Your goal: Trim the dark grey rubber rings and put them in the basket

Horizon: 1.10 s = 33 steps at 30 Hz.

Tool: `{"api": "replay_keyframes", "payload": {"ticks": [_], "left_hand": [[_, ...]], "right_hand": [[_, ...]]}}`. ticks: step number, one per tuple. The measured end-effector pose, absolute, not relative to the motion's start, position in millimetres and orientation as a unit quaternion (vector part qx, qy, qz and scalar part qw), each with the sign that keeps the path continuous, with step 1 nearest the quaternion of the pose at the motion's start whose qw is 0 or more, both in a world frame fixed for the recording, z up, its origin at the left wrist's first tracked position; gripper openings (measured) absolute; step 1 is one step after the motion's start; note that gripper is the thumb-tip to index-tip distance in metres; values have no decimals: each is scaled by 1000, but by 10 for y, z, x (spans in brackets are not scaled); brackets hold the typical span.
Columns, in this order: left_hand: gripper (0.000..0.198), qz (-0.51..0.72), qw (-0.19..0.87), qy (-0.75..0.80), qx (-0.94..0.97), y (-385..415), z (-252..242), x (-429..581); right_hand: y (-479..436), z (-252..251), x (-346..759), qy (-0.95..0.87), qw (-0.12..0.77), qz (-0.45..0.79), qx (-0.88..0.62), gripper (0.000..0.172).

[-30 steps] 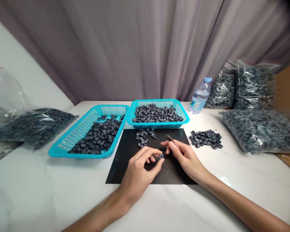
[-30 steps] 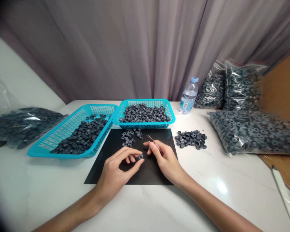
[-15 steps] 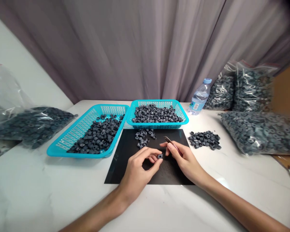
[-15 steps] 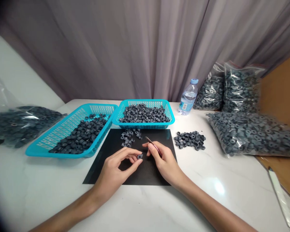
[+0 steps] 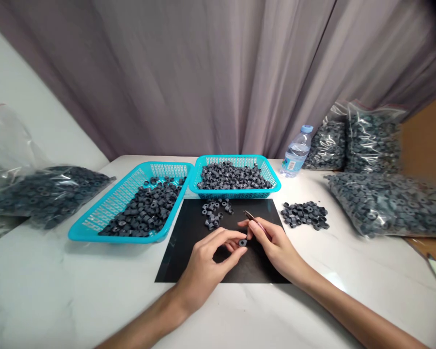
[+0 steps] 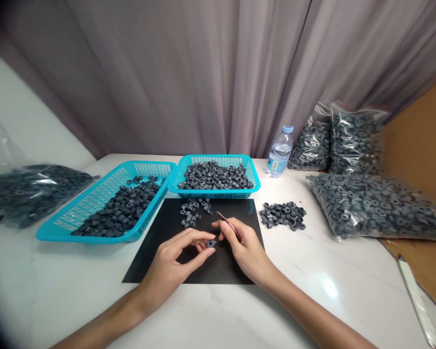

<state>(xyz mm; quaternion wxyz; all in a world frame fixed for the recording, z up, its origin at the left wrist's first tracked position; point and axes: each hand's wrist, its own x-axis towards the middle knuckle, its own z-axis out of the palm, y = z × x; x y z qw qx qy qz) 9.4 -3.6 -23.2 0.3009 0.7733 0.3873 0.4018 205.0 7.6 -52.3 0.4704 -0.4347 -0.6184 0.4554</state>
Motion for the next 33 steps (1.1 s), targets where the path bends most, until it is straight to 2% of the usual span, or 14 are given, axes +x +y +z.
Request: {"api": "replay_keyframes", "payload": {"ticks": [9, 14, 20, 25, 33], "left_hand": [[14, 409, 272, 378, 785, -9, -202, 60], [11, 395, 289, 391, 779, -20, -188, 69], [9, 384, 451, 407, 695, 8, -233, 71], [18, 369, 595, 389, 599, 33, -195, 62], [27, 343, 633, 377, 582, 33, -79, 55]], "right_hand": [[86, -520, 2046, -625, 467, 448, -436, 41], [95, -525, 2046, -628, 464, 449, -435, 41], [88, -511, 2053, -626, 457, 448, -447, 41], [91, -500, 2055, -622, 458, 454, -445, 39], [83, -513, 2070, -625, 457, 447, -449, 42]]}}
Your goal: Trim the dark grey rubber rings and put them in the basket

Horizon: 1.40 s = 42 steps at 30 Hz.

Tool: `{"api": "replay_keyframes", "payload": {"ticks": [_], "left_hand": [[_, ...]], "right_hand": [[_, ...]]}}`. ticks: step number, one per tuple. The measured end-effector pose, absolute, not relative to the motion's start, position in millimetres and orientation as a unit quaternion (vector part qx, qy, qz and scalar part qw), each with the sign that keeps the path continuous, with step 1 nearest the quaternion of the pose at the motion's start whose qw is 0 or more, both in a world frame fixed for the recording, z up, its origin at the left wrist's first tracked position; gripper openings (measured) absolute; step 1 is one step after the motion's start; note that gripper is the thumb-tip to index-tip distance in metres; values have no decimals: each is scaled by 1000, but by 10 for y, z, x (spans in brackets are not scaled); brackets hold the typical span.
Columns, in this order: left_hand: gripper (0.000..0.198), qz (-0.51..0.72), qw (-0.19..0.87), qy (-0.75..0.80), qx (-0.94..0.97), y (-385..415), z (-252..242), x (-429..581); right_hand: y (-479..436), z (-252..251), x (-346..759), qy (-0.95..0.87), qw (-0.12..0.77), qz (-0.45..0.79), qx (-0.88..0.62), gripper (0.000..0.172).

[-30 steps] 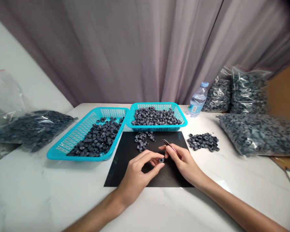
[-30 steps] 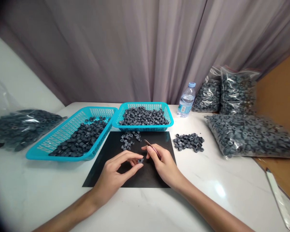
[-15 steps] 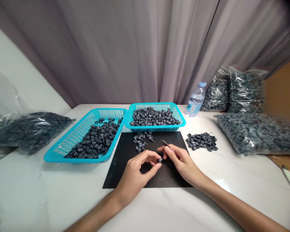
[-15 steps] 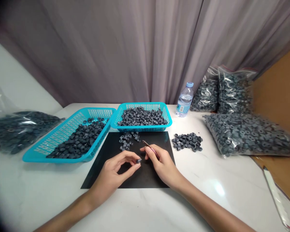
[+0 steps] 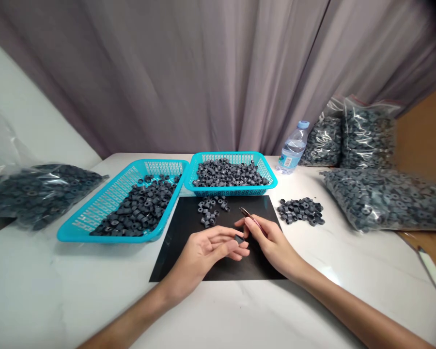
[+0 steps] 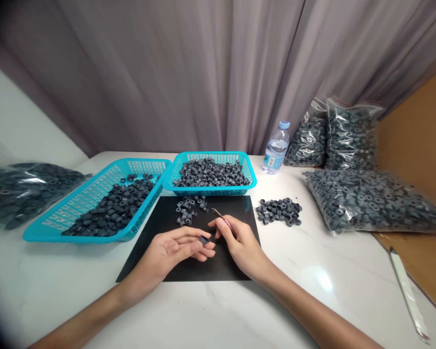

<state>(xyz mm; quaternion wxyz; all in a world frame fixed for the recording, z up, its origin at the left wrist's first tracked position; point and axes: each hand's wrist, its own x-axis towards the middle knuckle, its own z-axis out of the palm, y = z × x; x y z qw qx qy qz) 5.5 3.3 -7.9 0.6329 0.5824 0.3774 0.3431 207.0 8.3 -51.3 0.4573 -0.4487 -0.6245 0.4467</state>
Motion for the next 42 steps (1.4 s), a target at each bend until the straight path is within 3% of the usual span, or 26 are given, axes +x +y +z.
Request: {"api": "replay_keyframes", "payload": {"ticks": [7, 9, 14, 18, 22, 27, 30, 39, 42], "left_hand": [[29, 339, 614, 363, 614, 0, -63, 68], [25, 339, 510, 368, 700, 11, -50, -9], [24, 407, 64, 405, 816, 259, 172, -518], [32, 322, -95, 543, 770, 593, 328, -1112], [37, 276, -103, 553, 779, 711, 377, -1360], [19, 328, -124, 496, 794, 531, 316, -786], [15, 254, -110, 444, 852, 446, 88, -327], [17, 216, -118, 422, 872, 489, -324, -43], [20, 228, -92, 420, 874, 503, -291, -67]], "right_hand": [[92, -536, 2075, -643, 447, 392, -483, 42], [80, -529, 2065, -675, 443, 365, -464, 38], [50, -518, 2022, -772, 384, 295, -412, 34], [85, -539, 1997, -797, 350, 273, -410, 37], [193, -582, 1971, -804, 344, 250, -416, 40], [270, -606, 1950, -792, 372, 247, -416, 41], [250, -577, 1958, -777, 399, 266, -408, 37], [200, -512, 1954, -502, 549, 523, -416, 47], [187, -497, 1946, -443, 544, 601, -383, 46]]}}
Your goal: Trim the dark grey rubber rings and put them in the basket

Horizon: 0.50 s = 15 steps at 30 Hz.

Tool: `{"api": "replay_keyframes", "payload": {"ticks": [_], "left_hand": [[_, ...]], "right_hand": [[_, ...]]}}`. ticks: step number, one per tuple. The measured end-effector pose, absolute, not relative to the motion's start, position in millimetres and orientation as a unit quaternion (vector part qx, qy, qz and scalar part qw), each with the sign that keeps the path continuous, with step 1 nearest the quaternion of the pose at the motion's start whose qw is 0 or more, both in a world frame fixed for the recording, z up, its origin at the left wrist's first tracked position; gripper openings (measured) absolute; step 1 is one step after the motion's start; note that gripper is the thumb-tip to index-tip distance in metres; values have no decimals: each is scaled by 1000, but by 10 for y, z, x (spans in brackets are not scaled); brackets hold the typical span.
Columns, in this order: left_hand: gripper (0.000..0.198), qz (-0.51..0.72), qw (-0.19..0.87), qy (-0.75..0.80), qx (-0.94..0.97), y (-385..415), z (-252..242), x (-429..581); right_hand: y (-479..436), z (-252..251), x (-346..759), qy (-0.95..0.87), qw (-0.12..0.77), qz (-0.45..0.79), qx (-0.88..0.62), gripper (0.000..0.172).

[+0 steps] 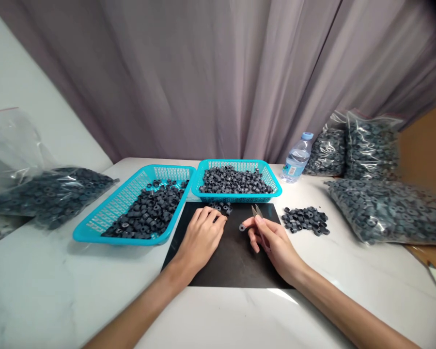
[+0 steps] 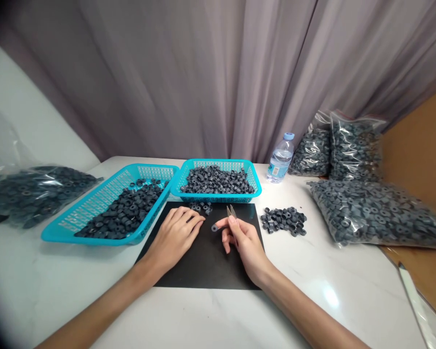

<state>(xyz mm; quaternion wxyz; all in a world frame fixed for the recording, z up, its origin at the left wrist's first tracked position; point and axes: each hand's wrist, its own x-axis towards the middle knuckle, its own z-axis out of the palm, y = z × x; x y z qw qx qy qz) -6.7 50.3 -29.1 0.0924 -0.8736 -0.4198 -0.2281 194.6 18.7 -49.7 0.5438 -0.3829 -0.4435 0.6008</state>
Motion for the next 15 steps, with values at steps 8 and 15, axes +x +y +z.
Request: {"api": "replay_keyframes", "payload": {"ticks": [8, 15], "left_hand": [[15, -384, -276, -439, -764, 294, -156, 12], [20, -359, -668, -431, -488, 156, -129, 30]], "right_hand": [[169, -463, 2020, -430, 516, 642, -369, 46], [159, -497, 2052, -441, 504, 651, -357, 42]]}}
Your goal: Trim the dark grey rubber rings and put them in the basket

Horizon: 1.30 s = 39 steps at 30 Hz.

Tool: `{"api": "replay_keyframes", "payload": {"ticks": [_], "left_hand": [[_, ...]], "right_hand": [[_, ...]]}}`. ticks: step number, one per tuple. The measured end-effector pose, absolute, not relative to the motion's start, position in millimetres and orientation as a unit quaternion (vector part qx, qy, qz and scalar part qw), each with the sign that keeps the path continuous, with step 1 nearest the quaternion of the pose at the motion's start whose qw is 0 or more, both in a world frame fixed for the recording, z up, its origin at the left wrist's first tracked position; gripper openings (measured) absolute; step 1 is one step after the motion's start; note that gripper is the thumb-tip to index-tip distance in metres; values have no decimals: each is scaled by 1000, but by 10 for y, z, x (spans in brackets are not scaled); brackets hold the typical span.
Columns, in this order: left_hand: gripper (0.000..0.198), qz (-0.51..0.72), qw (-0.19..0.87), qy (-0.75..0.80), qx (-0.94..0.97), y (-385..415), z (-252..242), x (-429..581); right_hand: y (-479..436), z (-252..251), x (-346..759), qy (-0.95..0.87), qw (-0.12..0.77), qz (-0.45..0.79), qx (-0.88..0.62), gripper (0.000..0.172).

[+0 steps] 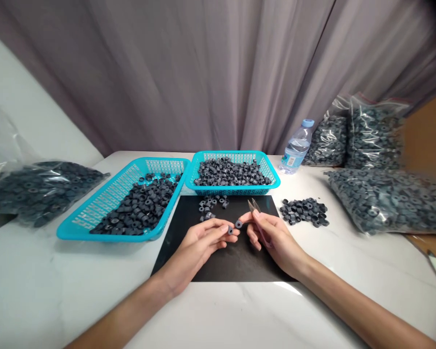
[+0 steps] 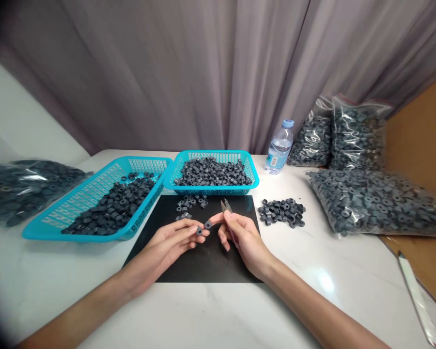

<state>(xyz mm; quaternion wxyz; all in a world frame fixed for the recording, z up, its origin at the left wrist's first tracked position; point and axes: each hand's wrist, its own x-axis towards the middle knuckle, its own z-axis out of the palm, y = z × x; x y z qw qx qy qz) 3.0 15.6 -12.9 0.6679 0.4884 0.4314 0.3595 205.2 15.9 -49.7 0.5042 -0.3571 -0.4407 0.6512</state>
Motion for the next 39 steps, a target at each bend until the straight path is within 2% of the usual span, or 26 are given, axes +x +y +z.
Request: {"api": "replay_keyframes", "payload": {"ticks": [4, 17, 25, 35, 39], "left_hand": [[17, 367, 725, 425, 399, 149, -133, 25], [19, 340, 743, 425, 389, 174, -134, 11], [24, 314, 728, 421, 440, 189, -127, 5], [30, 329, 653, 443, 519, 182, -99, -23], [25, 356, 551, 440, 613, 171, -130, -18]], "right_hand": [[148, -484, 2058, -445, 500, 651, -358, 42], [81, -505, 2063, -515, 496, 602, -356, 41], [-22, -429, 2058, -632, 494, 476, -360, 36], [-50, -394, 2058, -653, 489, 452, -360, 36], [-31, -439, 2049, -593, 545, 422, -416, 36]]}}
